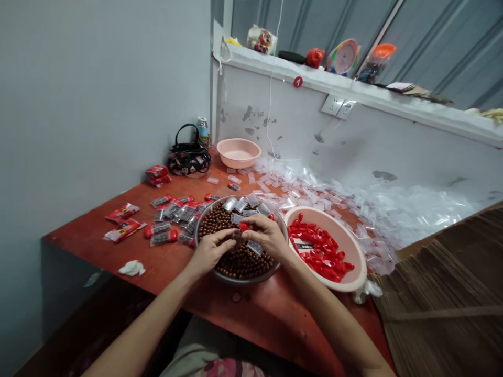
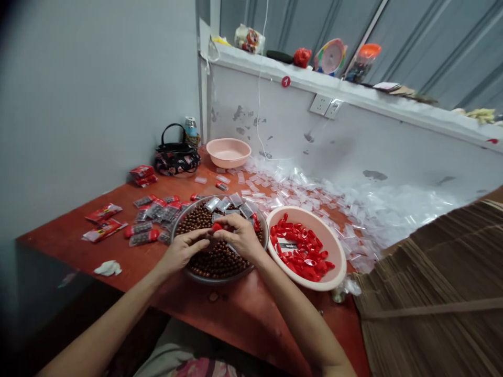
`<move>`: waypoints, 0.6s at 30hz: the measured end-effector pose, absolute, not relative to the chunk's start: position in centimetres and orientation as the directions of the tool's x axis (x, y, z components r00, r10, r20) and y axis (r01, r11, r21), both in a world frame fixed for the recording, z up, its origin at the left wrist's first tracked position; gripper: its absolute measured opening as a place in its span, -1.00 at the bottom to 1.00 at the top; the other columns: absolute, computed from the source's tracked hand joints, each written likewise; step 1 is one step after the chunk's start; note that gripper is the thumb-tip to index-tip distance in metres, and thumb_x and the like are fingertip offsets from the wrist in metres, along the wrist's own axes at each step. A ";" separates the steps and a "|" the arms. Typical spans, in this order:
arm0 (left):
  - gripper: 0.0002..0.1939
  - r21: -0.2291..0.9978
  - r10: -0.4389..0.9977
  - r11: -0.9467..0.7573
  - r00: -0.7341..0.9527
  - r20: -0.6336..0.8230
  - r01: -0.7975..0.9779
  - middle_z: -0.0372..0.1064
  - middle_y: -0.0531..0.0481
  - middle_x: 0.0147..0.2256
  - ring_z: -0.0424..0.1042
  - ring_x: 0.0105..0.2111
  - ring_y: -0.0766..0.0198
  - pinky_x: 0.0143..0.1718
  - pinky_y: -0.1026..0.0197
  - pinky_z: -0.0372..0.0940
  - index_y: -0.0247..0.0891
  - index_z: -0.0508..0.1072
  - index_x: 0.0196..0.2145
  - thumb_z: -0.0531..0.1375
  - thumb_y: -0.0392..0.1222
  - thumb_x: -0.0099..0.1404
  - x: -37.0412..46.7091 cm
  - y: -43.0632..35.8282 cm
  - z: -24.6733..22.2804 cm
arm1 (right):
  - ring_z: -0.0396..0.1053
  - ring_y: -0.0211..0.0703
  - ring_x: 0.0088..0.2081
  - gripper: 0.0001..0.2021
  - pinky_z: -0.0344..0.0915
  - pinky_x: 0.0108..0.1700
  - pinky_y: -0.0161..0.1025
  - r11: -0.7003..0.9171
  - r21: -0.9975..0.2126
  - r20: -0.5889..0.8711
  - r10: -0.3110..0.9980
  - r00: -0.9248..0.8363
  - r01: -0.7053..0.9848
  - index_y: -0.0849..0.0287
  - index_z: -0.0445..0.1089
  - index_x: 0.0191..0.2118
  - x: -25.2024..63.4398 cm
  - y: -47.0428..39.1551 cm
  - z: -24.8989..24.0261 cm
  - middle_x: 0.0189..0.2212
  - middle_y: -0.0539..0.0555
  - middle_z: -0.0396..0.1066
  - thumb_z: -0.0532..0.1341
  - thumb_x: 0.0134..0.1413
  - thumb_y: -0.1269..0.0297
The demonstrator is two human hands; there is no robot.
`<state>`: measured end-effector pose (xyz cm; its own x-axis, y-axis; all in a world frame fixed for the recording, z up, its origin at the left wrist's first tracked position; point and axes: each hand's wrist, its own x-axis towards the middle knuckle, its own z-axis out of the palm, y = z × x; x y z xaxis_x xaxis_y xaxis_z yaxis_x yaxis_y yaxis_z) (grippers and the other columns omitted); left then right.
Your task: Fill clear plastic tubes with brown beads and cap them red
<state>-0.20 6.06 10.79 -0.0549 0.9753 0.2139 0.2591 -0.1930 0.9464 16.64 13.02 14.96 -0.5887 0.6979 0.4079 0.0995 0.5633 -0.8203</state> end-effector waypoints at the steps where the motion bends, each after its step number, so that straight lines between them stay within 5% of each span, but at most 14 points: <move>1: -0.65 0.939 0.972 -0.206 -0.056 0.230 0.277 0.45 -0.03 -0.15 0.40 -0.15 0.13 -0.06 0.12 0.25 -0.24 0.45 -0.12 0.14 -0.11 0.13 -0.2 6.0 10.7 | 0.31 -0.22 -0.30 -0.76 0.25 -0.21 -0.26 0.603 -0.790 0.422 0.666 -0.615 0.113 0.10 0.44 -0.21 16.4 12.8 14.8 -0.36 0.03 0.38 0.27 -0.08 0.22; 8: -0.68 0.912 0.952 -0.266 -0.064 0.299 0.312 0.44 0.00 -0.13 0.39 -0.12 0.16 -0.03 0.16 0.22 -0.21 0.46 -0.14 0.12 -0.16 0.14 0.0 5.8 10.4 | 0.35 -0.19 -0.20 -0.75 0.25 -0.13 -0.25 0.766 -0.580 0.406 0.568 -0.716 0.279 0.11 0.37 -0.08 17.4 11.3 15.3 -0.21 0.11 0.40 0.10 0.11 0.32; 14: -0.68 0.930 0.958 -0.233 -0.098 0.270 0.284 0.44 0.00 -0.14 0.41 -0.14 0.18 -0.05 0.19 0.24 -0.23 0.45 -0.13 0.11 -0.13 0.16 0.0 5.7 10.2 | 0.36 -0.20 -0.25 -0.69 0.30 -0.20 -0.26 0.672 -0.677 0.425 0.689 -0.587 0.299 0.13 0.27 -0.02 18.3 12.2 15.8 -0.25 0.08 0.41 0.11 0.09 0.29; 18: -0.68 0.931 0.962 -0.234 -0.069 0.263 0.280 0.44 -0.01 -0.13 0.40 -0.14 0.19 -0.04 0.20 0.22 -0.24 0.44 -0.13 0.11 -0.15 0.17 -0.2 5.7 10.2 | 0.34 -0.17 -0.16 -0.60 0.25 -0.10 -0.21 0.769 -0.584 0.312 0.508 -0.803 0.260 0.13 0.18 0.07 19.0 12.5 16.8 -0.15 0.11 0.37 0.12 0.08 0.31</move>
